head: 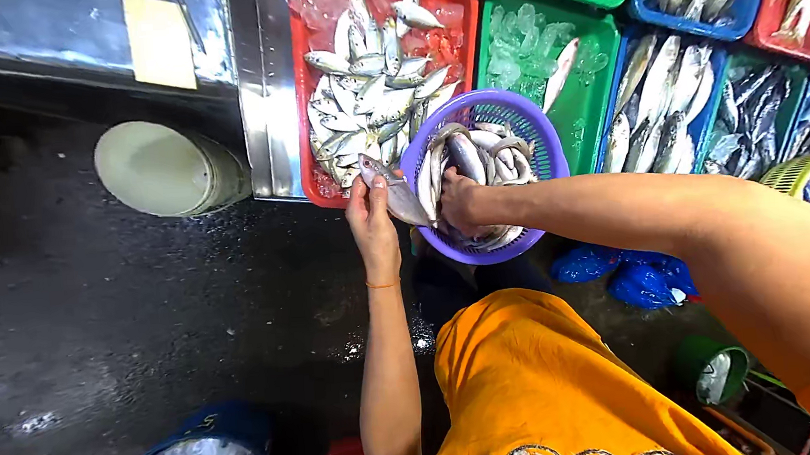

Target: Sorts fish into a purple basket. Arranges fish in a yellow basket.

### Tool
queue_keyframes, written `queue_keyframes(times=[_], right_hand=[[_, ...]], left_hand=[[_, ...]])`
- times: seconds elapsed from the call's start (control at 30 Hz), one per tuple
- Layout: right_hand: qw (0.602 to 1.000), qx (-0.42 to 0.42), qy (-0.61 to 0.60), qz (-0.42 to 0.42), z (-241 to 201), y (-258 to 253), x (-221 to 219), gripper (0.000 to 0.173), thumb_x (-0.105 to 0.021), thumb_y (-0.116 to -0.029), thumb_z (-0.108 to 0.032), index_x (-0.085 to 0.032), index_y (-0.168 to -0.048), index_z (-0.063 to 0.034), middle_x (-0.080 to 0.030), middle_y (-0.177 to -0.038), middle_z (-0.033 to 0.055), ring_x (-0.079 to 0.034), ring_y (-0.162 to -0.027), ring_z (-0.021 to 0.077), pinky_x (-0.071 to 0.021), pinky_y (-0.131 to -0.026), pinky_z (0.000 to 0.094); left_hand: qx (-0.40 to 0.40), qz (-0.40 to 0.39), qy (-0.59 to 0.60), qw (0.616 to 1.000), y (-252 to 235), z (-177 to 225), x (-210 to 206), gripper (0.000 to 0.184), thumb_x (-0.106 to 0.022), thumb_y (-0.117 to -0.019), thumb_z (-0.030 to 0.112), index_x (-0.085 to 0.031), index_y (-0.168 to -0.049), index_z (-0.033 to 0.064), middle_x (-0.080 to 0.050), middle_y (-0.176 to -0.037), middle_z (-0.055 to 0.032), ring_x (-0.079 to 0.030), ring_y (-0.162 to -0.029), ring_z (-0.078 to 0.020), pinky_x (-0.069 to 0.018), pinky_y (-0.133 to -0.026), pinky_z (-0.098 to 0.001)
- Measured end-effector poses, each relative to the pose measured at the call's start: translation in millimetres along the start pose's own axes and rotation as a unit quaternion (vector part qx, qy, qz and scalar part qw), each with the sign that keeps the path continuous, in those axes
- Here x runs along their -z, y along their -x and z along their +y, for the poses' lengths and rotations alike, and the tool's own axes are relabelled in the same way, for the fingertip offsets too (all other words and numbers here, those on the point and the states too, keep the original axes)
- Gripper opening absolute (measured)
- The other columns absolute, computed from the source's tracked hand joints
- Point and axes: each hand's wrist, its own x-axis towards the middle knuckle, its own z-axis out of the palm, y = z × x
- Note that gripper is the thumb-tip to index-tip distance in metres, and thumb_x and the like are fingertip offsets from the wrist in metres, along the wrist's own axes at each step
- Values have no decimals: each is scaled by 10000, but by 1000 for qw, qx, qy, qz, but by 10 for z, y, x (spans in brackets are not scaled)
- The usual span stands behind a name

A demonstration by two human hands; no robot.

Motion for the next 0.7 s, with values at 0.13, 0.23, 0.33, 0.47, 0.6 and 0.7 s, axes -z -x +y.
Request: queue_keyframes(times=[0.13,0.23,0.33,0.47,0.6,0.7], right_hand=[[853,10,125,-507,245,-480,-528,375,-842,-744,-380,-744,-985,-109,-690,-1015,153,-629,-1005,373,-380,-961,710],[848,32,104,-518,339,-517,-431,261,-811,-783,-328,-743,-911,-110,-694,-979,119,-640,-970,331,-400,-960,656],[855,55,96,-507,407,-529,-328,180,-786,-811,-232,-744,-914,-89,-698,-971,118,-648,-962,328,-430,-948,636],[879,62,55,-470,530,-483,-343,252,-833,-731,-205,-743,-940,-99,-702,-973,130,-663,-951,352,-493,-848,638],[914,80,-131,-377,830,-426,-66,294,-784,-858,-305,-771,-1103,-144,-718,-1013,128,-669,-1017,346,-508,-874,622],[907,29,-368,-202,1070,-334,34,127,-674,-932,-201,-762,-968,-117,-697,-847,42,-656,-829,187,-540,-764,487]], left_hand=[[12,-7,-4,1000,131,39,-35,353,-396,-1113,198,-532,-1379,9,-699,-1225,-142,-690,-1101,-267,-570,-974,-454],[24,-6,-20,1000,247,125,-62,360,-371,-1120,233,-522,-1409,78,-692,-1258,-82,-693,-1099,-203,-574,-963,-397],[3,8,11,1000,143,66,-49,334,-391,-1114,170,-539,-1347,-20,-704,-1186,-165,-704,-1064,-297,-582,-955,-484],[4,20,13,1000,185,95,-21,350,-393,-1112,174,-503,-1372,-31,-687,-1210,-162,-687,-1095,-297,-564,-986,-493],[12,36,23,999,255,161,-28,345,-395,-1112,178,-498,-1369,-27,-677,-1231,-154,-678,-1123,-288,-559,-1001,-491],[14,44,24,999,305,179,-45,352,-389,-1112,173,-493,-1380,-32,-665,-1239,-155,-674,-1120,-286,-560,-1000,-491]])
